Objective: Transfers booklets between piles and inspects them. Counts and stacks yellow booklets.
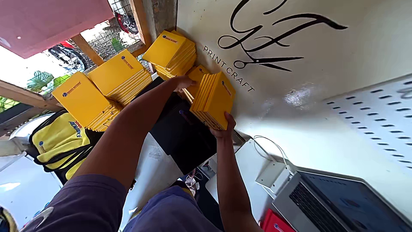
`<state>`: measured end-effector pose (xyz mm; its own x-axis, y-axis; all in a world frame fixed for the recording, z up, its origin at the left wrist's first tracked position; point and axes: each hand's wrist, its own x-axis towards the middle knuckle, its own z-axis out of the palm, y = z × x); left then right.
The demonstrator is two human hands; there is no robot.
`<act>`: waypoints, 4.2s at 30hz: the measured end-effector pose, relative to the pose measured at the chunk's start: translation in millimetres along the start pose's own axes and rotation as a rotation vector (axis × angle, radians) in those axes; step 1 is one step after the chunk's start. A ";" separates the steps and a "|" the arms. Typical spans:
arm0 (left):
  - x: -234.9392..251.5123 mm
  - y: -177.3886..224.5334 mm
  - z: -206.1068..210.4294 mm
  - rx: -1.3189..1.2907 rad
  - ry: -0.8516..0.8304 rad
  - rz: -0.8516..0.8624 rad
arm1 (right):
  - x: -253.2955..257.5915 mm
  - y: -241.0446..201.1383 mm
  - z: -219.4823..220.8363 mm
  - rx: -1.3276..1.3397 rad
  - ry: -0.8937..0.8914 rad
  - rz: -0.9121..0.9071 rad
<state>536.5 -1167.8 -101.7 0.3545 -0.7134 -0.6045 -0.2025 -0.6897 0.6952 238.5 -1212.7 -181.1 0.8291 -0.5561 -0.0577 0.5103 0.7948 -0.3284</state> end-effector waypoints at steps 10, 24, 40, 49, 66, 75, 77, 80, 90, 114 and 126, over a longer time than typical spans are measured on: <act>-106.7 -1.6 14.4 -0.081 0.162 0.420 | -27.0 -16.6 83.8 -0.377 0.071 -0.086; -405.5 -272.3 115.9 -0.814 0.534 0.325 | -149.8 158.6 162.6 -0.898 -0.142 0.547; -508.3 -508.3 131.0 -0.634 0.874 0.376 | -170.5 423.0 138.0 -1.365 -0.840 0.781; -493.2 -545.7 109.6 -0.304 0.810 0.267 | -159.2 471.9 94.3 -1.434 -1.024 0.469; -467.1 -495.7 104.3 -0.415 0.645 0.251 | -143.6 427.7 126.6 -1.154 -0.666 0.637; -369.5 -411.5 242.8 -1.367 0.431 0.074 | -208.0 293.1 50.3 -1.106 0.153 0.862; -358.1 -413.2 263.2 -1.391 0.378 -0.057 | -217.4 288.8 22.7 -1.047 0.271 0.897; -344.5 -415.1 277.3 -1.377 0.393 -0.206 | -224.8 288.8 -3.0 -1.026 0.367 0.918; -327.8 -443.0 293.8 -1.202 0.524 -0.242 | -227.8 305.5 -36.1 -1.093 0.325 0.863; -358.7 -287.9 164.2 0.078 0.309 0.012 | 118.0 16.2 6.5 -0.841 0.675 0.291; -382.6 -328.0 223.3 -0.034 0.296 -0.209 | 170.3 70.9 32.6 -0.557 0.763 0.267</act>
<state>263.4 -696.3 -185.3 0.6346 -0.4872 -0.5999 -0.0690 -0.8088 0.5840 423.2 -1243.1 -183.5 0.4317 -0.5382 -0.7239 -0.0160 0.7978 -0.6027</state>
